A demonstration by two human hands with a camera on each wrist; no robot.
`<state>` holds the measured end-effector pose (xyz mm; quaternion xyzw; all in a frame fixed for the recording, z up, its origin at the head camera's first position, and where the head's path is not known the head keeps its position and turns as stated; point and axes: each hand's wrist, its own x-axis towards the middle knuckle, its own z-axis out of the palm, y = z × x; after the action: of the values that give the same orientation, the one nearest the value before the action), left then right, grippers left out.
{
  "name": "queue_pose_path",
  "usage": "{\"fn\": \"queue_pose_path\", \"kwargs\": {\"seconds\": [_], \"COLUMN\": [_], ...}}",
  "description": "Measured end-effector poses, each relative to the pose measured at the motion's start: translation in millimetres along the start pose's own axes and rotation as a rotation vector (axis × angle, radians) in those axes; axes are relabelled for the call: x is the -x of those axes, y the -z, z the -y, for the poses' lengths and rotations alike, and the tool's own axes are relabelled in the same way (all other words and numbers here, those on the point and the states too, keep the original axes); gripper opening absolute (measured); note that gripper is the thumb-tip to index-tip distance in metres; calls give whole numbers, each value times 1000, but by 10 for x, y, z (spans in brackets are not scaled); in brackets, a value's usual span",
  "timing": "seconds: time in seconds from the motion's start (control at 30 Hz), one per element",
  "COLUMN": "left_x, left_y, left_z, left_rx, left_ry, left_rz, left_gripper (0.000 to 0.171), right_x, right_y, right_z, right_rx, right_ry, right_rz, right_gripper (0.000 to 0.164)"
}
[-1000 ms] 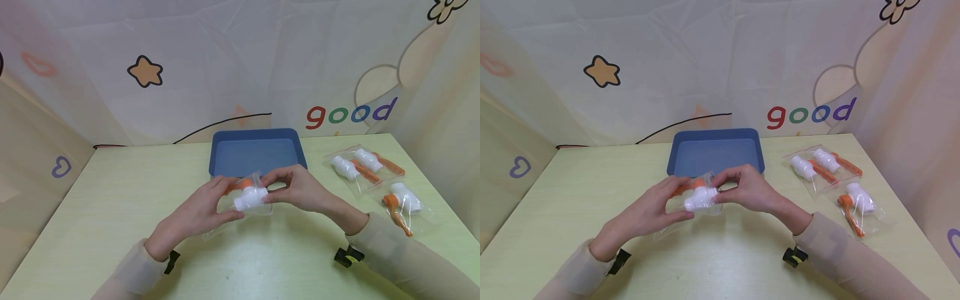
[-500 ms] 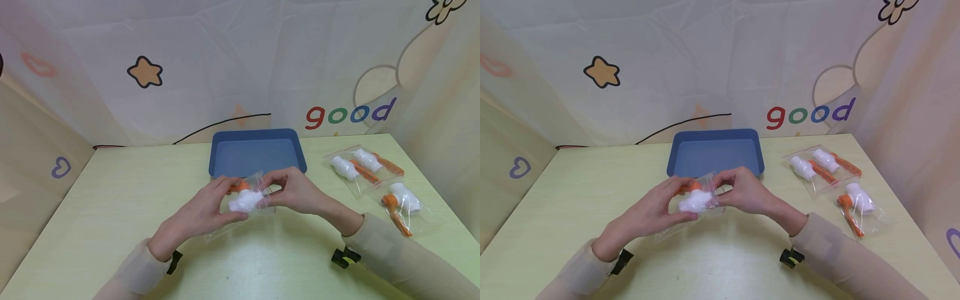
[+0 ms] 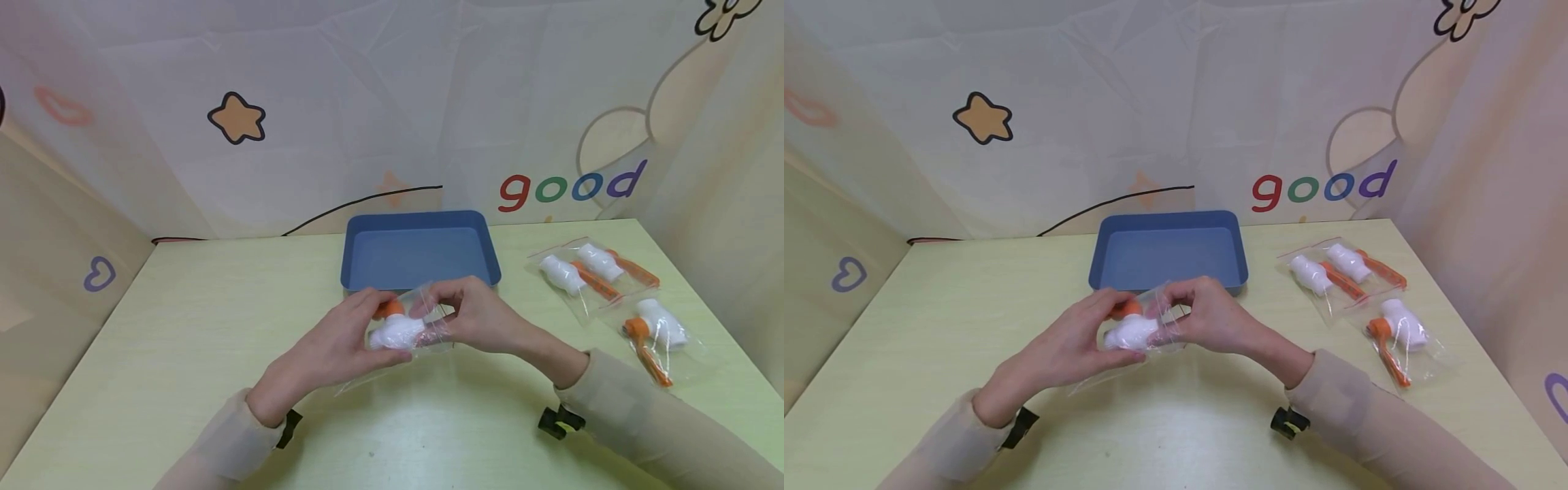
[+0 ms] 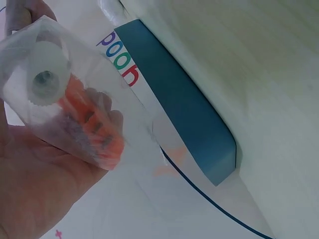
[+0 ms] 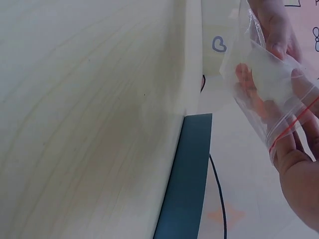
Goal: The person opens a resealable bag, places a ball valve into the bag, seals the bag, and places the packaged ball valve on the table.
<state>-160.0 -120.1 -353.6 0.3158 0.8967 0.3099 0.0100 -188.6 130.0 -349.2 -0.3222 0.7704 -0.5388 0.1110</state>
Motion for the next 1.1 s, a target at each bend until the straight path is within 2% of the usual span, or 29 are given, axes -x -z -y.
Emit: {"fn": "queue_pose_path", "kwargs": {"seconds": [0.37, 0.57, 0.7, 0.8, 0.87, 0.93, 1.1], "left_x": [-16, 0, 4, 2, 1, -1, -9], "left_y": [-26, -43, -61, -75, -80, -84, -92], "left_z": [16, 60, 82, 84, 77, 69, 56], "left_rx": [0, -7, -12, -12, -2, 8, 8], "left_ry": [31, 59, 81, 99, 115, 133, 146], "left_rz": [-41, -56, -74, -92, -103, -116, -156], "left_gripper": [66, 65, 65, 64, 64, 65, 68], "right_x": [31, 85, 134, 173, 198, 218, 227], "right_y": [37, 121, 145, 144, 139, 130, 77], "right_z": [0, -26, -35, -38, -33, -20, -1], "right_rx": [-52, -48, 23, 141, 205, 245, 241], "right_ry": [3, -28, -72, -127, -162, -179, -127], "right_rz": [22, -44, -122, -165, -155, -119, -20], "right_gripper": [28, 21, 4, 23, 35, 41, 29]}}
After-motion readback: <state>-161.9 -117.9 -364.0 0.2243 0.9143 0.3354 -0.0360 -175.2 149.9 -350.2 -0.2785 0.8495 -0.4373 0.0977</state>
